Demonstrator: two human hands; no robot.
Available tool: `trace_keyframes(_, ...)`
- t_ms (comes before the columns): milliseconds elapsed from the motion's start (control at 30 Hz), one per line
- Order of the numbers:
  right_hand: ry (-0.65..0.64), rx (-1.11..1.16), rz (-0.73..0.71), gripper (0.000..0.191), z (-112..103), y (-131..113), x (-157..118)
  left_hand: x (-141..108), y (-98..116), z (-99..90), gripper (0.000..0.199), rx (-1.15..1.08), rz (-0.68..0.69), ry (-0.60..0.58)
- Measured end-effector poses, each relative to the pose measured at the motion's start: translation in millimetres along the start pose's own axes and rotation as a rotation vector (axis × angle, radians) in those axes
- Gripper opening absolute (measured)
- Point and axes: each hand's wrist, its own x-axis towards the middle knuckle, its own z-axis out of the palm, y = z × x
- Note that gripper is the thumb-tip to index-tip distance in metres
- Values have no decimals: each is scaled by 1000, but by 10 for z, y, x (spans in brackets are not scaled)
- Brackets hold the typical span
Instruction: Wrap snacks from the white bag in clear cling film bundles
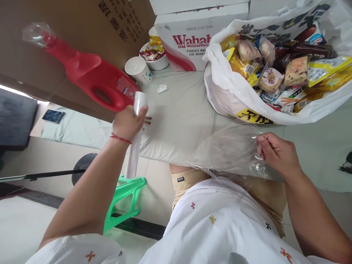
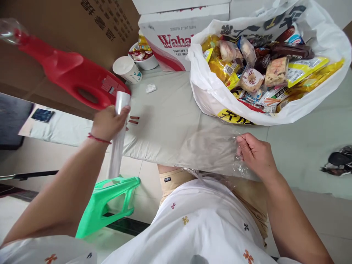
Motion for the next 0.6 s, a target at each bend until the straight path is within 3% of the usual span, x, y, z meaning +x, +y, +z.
trace_keyframes(67,28,9,31,41,-15,70,-27,182,-109,207,49,192,-103,82)
trace_keyframes(167,38,7,66,44,-47,150,-76,387,-195,417,47,263,-141,113)
trace_keyframes(367,95,-25,145,44,-125,259,-168,599,-295,342,60,471,-191,159)
trace_keyframes(500,129,-20,175,41,-116,294,-184,678,-521,361,57,420,-236,165)
trace_keyframes(600,110,-5,156,39,-102,307,-186,665,-696,476,56,340,-156,256)
